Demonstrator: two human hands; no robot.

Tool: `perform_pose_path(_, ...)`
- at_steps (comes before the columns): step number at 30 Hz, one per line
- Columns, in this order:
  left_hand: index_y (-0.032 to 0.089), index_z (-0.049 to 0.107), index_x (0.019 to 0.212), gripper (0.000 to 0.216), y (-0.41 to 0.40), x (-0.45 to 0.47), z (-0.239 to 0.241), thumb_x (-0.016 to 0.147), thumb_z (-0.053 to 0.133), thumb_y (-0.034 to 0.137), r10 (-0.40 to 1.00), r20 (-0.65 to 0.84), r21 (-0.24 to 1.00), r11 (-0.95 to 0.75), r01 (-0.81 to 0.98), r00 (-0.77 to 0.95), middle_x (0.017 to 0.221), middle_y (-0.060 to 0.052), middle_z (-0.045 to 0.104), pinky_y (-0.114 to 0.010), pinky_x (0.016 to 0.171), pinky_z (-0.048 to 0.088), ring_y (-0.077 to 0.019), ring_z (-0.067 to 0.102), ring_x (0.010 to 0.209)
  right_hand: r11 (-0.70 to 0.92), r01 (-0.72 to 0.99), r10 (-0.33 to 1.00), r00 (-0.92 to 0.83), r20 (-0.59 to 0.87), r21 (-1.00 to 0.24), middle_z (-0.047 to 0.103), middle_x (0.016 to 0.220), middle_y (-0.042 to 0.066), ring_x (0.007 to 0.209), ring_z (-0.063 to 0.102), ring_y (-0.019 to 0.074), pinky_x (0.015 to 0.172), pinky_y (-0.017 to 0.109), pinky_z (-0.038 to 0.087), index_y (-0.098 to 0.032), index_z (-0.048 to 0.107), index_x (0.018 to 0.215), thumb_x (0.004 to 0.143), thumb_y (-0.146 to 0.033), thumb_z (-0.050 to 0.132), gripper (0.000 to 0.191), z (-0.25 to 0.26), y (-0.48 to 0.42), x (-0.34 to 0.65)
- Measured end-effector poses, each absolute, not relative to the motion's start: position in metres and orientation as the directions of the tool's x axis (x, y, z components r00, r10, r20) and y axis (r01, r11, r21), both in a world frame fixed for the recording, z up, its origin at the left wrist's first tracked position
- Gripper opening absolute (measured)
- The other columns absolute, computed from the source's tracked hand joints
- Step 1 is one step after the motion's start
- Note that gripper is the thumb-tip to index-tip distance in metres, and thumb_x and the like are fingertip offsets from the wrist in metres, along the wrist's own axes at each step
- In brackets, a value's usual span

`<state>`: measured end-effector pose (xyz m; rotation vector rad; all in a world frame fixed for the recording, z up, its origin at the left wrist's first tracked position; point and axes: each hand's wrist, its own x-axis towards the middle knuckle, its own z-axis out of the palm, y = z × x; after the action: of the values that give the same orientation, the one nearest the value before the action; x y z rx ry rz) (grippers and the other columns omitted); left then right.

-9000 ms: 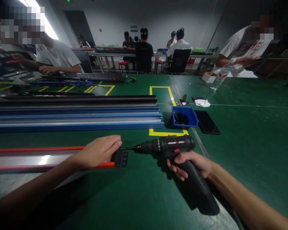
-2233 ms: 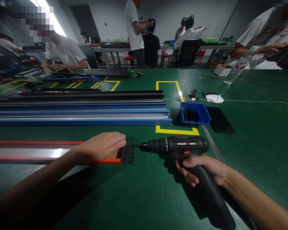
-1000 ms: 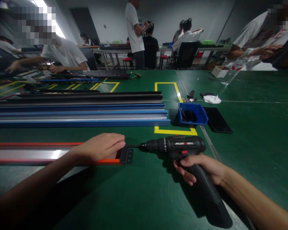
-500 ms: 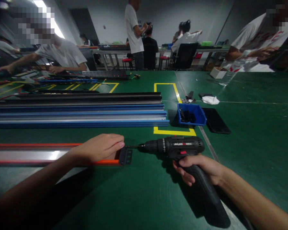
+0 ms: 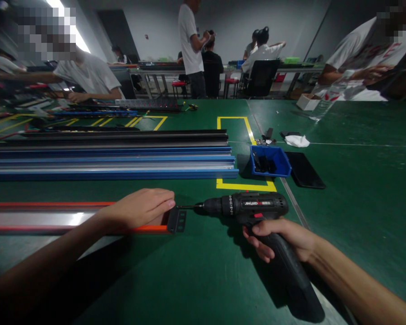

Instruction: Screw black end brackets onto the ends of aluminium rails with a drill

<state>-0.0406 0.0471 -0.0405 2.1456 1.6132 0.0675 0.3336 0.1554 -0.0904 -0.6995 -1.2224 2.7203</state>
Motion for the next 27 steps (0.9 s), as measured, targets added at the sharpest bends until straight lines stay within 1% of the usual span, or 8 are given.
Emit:
perform_pose_path(7,0.020,0.058,0.089,0.048,0.0471,-0.0417,-0.0430,0.107,0.025,0.049,0.924,-0.214,0.381,-0.220,0.898,0.317,0.093,-0.005,0.066,-0.035,0.077,0.042,-0.0203,0.059,0.083,-0.690,0.131,0.216,-0.901,-0.376,-0.711,0.066,0.082,0.004,0.048,0.052,0.0033,0.056,0.019,0.055,-0.008,0.073,0.102,0.088,-0.028,0.070,0.024,-0.0884,0.1565,0.3325)
perform_pose_path(13,0.020,0.057,0.088,0.047,0.0467,-0.0409,-0.0402,0.108,0.025,0.049,0.923,-0.231,0.383,-0.204,0.901,0.308,0.093,-0.004,0.065,-0.035,0.077,0.042,-0.0200,0.058,0.082,-0.683,0.129,0.223,-0.901,-0.373,-0.719,0.067,0.083,0.005,0.048,0.052,0.0035,0.055,0.020,0.055,-0.008,0.073,0.102,0.088,-0.028,0.070,0.025,-0.0887,0.1565,0.3324)
perform_pose_path(18,0.020,0.058,0.088,0.047,0.0468,-0.0408,-0.0403,0.107,0.026,0.049,0.923,-0.236,0.385,-0.198,0.901,0.303,0.093,-0.005,0.065,-0.035,0.077,0.041,-0.0203,0.058,0.082,-0.693,0.104,0.243,-0.898,-0.367,-0.714,0.067,0.080,0.004,0.047,0.051,0.0034,0.054,0.019,0.053,-0.008,0.075,0.100,0.087,-0.027,0.071,0.023,-0.0899,0.1550,0.3335)
perform_pose_path(22,0.020,0.059,0.088,0.048,0.0466,-0.0415,-0.0420,0.107,0.025,0.049,0.925,-0.219,0.392,-0.208,0.896,0.311,0.092,-0.005,0.066,-0.035,0.077,0.041,-0.0200,0.058,0.082,-0.704,0.104,0.244,-0.894,-0.377,-0.703,0.065,0.076,0.003,0.047,0.049,0.0036,0.053,0.019,0.053,-0.009,0.076,0.098,0.086,-0.026,0.072,0.022,-0.0914,0.1554,0.3343)
perform_pose_path(27,0.020,0.059,0.089,0.048,0.0466,-0.0411,-0.0412,0.107,0.026,0.049,0.925,-0.232,0.391,-0.195,0.899,0.302,0.093,-0.005,0.066,-0.035,0.078,0.042,-0.0202,0.059,0.083,-0.699,0.108,0.244,-0.893,-0.377,-0.707,0.065,0.075,0.002,0.046,0.049,0.0033,0.053,0.019,0.053,-0.009,0.076,0.097,0.085,-0.027,0.072,0.022,-0.0913,0.1559,0.3346)
